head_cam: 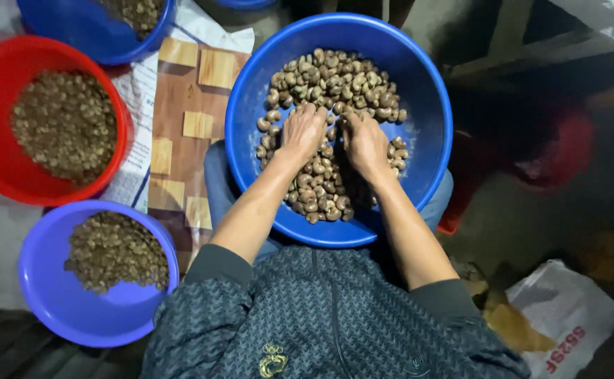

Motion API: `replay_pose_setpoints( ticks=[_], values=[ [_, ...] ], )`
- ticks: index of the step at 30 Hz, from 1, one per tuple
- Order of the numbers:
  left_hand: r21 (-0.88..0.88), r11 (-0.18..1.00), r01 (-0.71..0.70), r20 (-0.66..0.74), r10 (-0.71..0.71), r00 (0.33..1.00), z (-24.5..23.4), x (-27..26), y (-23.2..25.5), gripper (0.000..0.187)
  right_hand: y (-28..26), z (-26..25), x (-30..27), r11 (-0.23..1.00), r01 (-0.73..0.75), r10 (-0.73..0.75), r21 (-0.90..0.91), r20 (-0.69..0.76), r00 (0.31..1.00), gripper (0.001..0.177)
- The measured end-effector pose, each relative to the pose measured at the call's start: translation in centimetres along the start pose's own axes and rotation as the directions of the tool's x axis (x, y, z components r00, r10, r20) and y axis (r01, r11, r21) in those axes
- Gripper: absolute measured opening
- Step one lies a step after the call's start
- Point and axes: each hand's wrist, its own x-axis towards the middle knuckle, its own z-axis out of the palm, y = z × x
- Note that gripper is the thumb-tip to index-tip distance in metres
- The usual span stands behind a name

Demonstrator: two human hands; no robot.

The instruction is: Manually sorting nuts from a large blue bowl into several smaller colored bowls based on quality or type.

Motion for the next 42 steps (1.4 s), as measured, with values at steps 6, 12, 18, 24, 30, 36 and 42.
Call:
replay_pose_setpoints(
  ticks=[6, 12, 18, 24, 30, 36, 42],
  values=[
    [-0.049, 0.993, -0.108, 0.073, 0.111, 0.991, -1.8, -0.3, 1.9, 0.025, 2.1, 8.5, 1.9, 0.980, -0.097, 0.077, -0.173, -0.119, 0.990, 0.017],
    [0.056, 0.989, -0.138, 0.036, 0.136, 0.990, -0.3, -0.1, 1.2, 0.014, -0.3, 4.8, 1.2, 0.996, -0.090, 0.088, -0.011, -0.102, 0.991, 0.017],
    [-0.118, 0.993, -0.017, -0.018, 0.015, 1.000, -2.1, -0.5, 2.5, 0.013, -0.4, 3.3, -0.1, 0.992, -0.083, 0.088, 0.094, -0.049, 0.995, 0.017],
    [-0.885, 0.352, 0.305, 0.201, -0.302, 0.932, -6.0, -1.6, 2.7, 0.029, -0.3, 1.1, -1.3, 0.978, -0.088, 0.084, 0.189, 0.029, 0.996, 0.017],
    [-0.953, -0.115, 0.280, 0.300, -0.229, 0.926, -11.2, -7.9, 3.5, 0.017, -0.7, 1.4, -0.7, 0.989, -0.056, 0.047, 0.138, 0.063, 0.997, 0.014],
    [-0.960, -0.129, 0.247, 0.275, -0.276, 0.921, -10.8, -10.4, 1.6, 0.018, -0.5, 4.2, -0.2, 0.992, -0.100, 0.092, 0.074, 0.110, 0.990, 0.025],
    [-0.962, -0.230, 0.148, 0.227, -0.373, 0.899, -9.8, -10.8, -0.6, 0.013, 0.5, 3.3, -0.7, 0.988, -0.114, 0.095, 0.108, 0.165, 0.982, 0.020]
  ],
)
